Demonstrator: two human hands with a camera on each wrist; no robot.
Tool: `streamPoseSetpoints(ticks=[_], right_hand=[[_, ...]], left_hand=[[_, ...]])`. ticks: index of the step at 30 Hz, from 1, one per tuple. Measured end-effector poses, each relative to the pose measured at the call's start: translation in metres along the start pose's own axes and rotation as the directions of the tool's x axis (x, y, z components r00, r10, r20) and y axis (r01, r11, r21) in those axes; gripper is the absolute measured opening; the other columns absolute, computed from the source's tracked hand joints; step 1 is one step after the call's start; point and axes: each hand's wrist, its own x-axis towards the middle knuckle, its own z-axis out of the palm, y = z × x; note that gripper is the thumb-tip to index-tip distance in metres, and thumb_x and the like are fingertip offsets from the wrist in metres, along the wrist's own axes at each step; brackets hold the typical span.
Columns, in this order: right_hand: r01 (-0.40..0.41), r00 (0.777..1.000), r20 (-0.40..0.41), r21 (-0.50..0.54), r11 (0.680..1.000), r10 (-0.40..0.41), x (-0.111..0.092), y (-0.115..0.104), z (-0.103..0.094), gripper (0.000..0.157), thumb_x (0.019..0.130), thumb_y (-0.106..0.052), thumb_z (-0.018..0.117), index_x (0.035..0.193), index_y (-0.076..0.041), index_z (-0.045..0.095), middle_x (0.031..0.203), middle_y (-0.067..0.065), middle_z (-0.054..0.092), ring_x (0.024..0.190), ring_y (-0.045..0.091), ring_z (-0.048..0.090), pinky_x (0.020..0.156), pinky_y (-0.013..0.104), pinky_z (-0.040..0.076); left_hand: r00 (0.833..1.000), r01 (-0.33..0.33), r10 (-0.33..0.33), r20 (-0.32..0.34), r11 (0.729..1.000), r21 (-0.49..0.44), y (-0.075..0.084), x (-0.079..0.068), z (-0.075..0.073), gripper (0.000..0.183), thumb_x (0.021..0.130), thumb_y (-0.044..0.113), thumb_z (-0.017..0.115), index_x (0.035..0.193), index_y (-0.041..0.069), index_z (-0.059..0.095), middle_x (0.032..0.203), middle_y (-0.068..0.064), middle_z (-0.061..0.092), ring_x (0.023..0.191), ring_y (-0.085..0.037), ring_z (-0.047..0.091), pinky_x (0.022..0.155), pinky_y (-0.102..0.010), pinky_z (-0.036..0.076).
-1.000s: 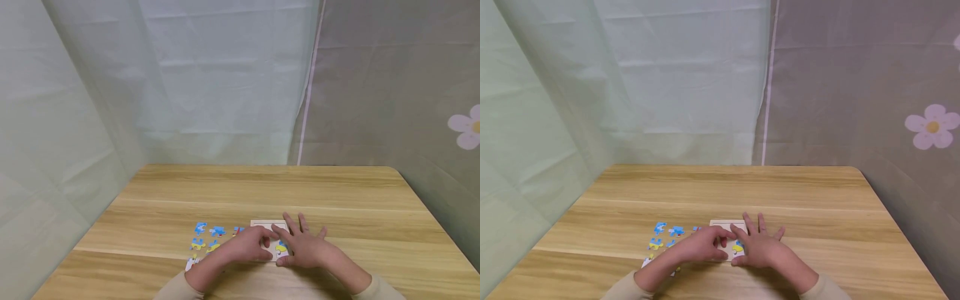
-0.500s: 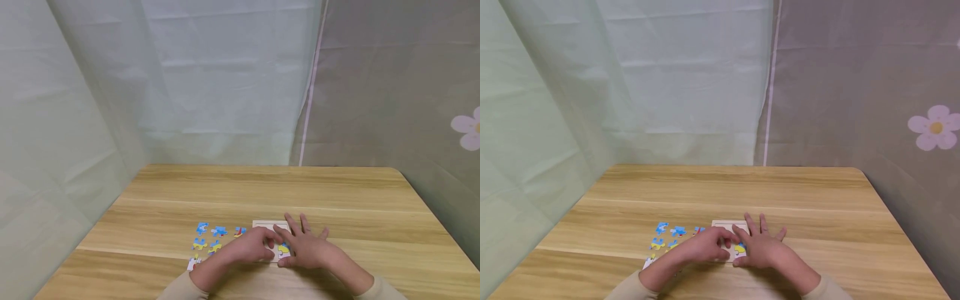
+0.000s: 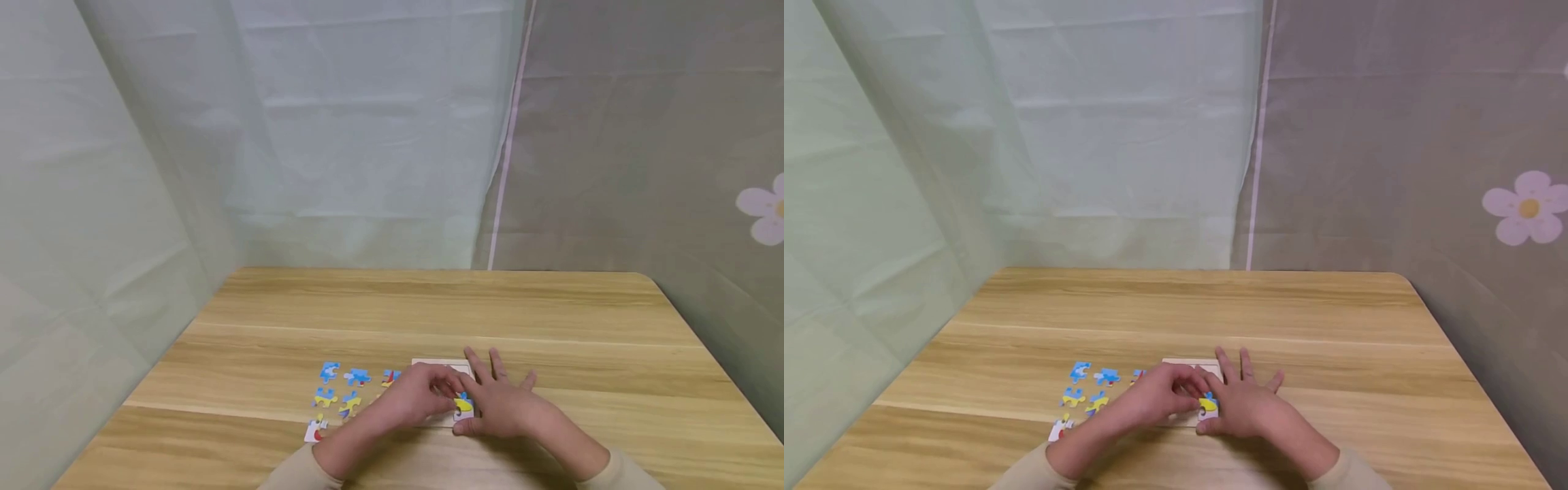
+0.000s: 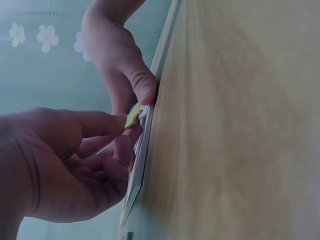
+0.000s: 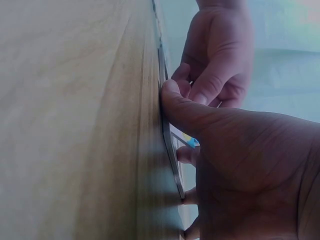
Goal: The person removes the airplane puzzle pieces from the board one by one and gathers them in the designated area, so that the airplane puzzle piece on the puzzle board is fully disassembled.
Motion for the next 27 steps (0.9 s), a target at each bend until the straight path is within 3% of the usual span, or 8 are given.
streamPoseSetpoints(ticks=[9,27], right_hand=[[-0.002,1.0,0.001,-0.008,1.0,0.002,0.0,0.0,0.0,0.092,0.081,-0.071,0.066,0.157,-0.025,0.038,0.167,0.015,0.012,0.148,0.054,0.007,0.081,0.093,0.011],[-0.007,1.0,0.005,-0.001,1.0,0.007,0.001,-0.001,0.0,0.094,0.079,-0.071,0.066,0.158,-0.03,0.035,0.168,0.015,0.01,0.148,0.054,0.004,0.082,0.093,0.01]], left_hand=[[0.999,0.006,-0.008,-0.042,0.999,-0.036,-0.001,0.0,0.004,0.02,0.081,-0.008,0.073,0.088,0.01,0.07,0.079,0.007,0.068,0.076,-0.003,0.063,0.068,-0.021,0.05],[0.995,0.071,-0.076,-0.061,0.995,-0.074,-0.011,-0.017,-0.018,0.013,0.087,0.004,0.074,0.097,0.013,0.072,0.082,0.004,0.069,0.075,-0.01,0.063,0.065,-0.026,0.047]])
